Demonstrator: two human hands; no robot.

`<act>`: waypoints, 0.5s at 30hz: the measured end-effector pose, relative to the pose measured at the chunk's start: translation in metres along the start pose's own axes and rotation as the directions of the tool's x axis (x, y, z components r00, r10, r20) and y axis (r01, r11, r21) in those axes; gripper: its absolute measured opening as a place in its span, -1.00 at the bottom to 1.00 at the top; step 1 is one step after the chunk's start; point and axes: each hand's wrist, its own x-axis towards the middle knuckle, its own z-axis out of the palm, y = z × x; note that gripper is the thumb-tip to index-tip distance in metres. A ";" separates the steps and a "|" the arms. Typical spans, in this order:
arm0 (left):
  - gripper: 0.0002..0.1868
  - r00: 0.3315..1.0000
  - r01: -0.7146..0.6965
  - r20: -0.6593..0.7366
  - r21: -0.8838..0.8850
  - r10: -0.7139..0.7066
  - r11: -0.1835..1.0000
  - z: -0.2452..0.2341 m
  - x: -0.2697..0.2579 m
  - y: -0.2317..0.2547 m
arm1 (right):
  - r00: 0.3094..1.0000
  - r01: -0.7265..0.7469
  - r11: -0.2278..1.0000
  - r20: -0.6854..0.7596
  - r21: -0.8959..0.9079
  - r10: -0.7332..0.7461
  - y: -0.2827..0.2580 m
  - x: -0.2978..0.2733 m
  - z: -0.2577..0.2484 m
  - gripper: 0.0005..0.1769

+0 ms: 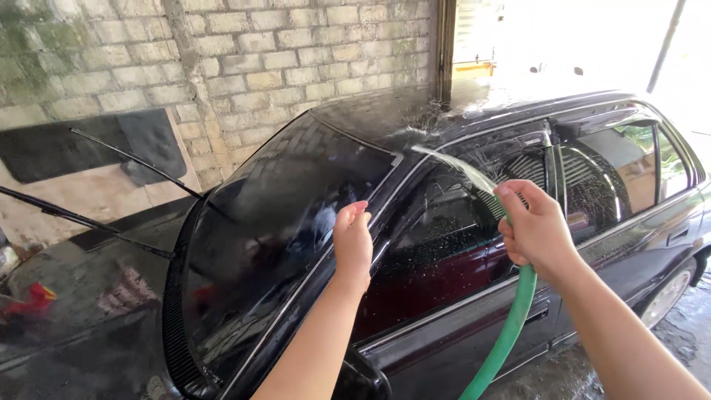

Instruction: Washing the hood, wheels, windshield, and roof of a car using a hose.

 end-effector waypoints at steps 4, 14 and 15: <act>-0.64 1.000 -0.020 0.010 -0.024 0.021 1.000 0.012 0.000 -0.011 | 1.000 0.022 0.999 -0.016 -0.024 -0.022 -0.012 0.012 -0.022 -0.73; -0.67 0.996 -0.016 0.080 -0.104 0.024 0.995 0.054 0.041 -0.029 | 0.998 0.067 0.973 0.027 -0.220 -0.063 -0.052 0.063 -0.064 -0.63; -0.68 0.993 -0.054 0.096 -0.167 0.071 0.984 0.060 0.053 -0.038 | 0.997 0.075 0.973 0.046 -0.216 -0.066 -0.053 0.068 -0.065 -0.62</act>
